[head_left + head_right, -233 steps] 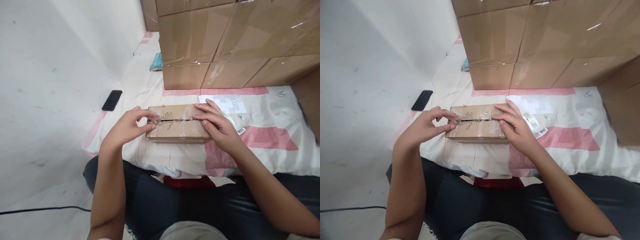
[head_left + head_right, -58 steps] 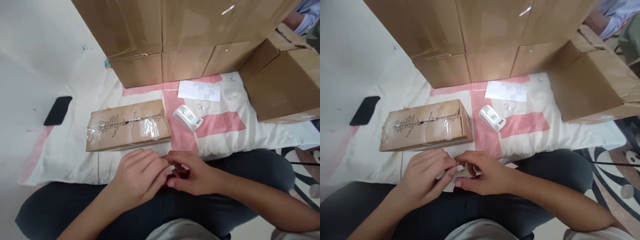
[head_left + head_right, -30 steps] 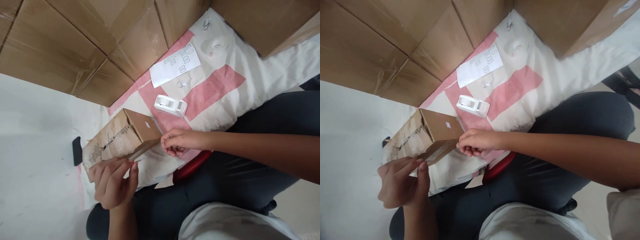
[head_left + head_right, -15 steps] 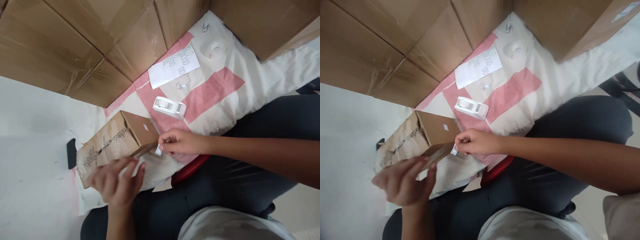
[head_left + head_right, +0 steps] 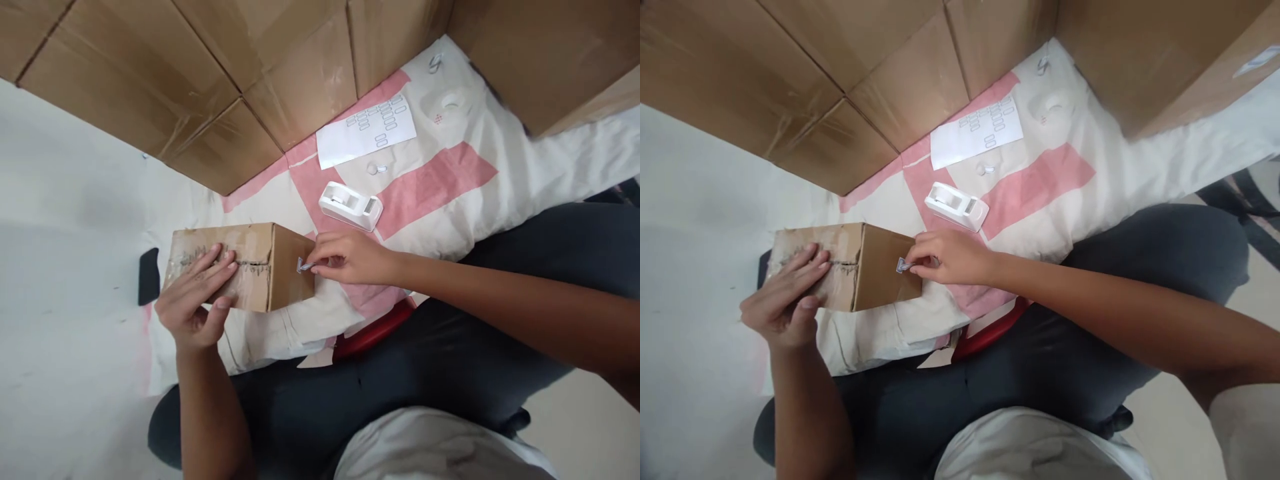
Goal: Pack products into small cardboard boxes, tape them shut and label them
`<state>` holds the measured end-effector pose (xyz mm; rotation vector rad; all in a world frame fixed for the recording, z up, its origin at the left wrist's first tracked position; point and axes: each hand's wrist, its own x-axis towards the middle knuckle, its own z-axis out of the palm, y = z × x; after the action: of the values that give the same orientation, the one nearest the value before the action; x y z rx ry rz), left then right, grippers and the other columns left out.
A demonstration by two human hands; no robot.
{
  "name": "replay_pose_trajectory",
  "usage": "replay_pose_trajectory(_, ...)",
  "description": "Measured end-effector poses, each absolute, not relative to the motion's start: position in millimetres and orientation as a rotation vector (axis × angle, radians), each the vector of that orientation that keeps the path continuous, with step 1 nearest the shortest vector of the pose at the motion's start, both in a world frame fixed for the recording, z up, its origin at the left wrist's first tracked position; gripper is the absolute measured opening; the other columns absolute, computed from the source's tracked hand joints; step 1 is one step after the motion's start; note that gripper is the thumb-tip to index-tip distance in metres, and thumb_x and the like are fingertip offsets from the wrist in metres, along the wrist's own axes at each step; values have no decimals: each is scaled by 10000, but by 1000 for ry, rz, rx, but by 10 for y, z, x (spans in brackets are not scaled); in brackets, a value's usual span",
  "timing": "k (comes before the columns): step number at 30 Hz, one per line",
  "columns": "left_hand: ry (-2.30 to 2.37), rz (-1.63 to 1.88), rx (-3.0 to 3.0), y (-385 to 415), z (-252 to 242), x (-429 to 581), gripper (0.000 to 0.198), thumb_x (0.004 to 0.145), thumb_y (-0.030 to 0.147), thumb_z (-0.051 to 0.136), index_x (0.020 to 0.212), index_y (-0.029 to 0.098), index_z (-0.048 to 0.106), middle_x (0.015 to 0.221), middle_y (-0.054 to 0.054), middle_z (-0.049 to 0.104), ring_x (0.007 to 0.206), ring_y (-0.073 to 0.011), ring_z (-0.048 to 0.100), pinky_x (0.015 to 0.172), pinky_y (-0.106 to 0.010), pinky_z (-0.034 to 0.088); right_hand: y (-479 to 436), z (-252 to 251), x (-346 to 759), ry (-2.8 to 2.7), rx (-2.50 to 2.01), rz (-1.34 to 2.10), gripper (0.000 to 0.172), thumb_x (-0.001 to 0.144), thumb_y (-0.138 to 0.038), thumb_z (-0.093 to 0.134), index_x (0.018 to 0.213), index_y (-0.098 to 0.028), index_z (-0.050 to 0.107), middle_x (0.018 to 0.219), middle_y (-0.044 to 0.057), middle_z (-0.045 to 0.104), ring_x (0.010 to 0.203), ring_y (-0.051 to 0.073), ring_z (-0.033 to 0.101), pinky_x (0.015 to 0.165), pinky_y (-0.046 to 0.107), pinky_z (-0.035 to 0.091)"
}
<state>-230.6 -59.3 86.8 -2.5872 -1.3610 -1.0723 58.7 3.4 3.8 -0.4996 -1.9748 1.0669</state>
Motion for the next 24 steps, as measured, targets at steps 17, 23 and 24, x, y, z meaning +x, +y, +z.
replay_pose_trajectory(17, -1362, -1060, -2499, -596, 795, -2281, 335, 940, 355, 536, 1219, 289, 709, 1232, -71, 740, 1240, -301, 650, 1046, -509, 539, 71, -79, 423, -1881, -473, 1078, 139, 922, -273, 660, 903, -194, 772, 907, 71, 712, 858, 191, 675, 758, 327, 528)
replay_pose_trajectory(23, -1386, -1035, -2486, -593, 792, -2281, 338, 938, 394, 516, 1211, 315, 700, 1231, -48, 742, 1243, -292, 648, 1040, -499, 547, 67, -56, 426, -1826, -419, 1206, 125, 907, -269, 677, 900, -198, 780, 905, 65, 723, 837, 178, 682, 769, 326, 542)
replay_pose_trajectory(24, -1384, -1038, -2489, -592, 795, -2278, 342, 938, 392, 515, 1214, 314, 700, 1233, -50, 741, 1243, -293, 648, 1041, -500, 548, 67, -54, 423, -1819, -411, 1214, 127, 904, -271, 679, 896, -195, 780, 895, 66, 725, 829, 178, 683, 762, 325, 541)
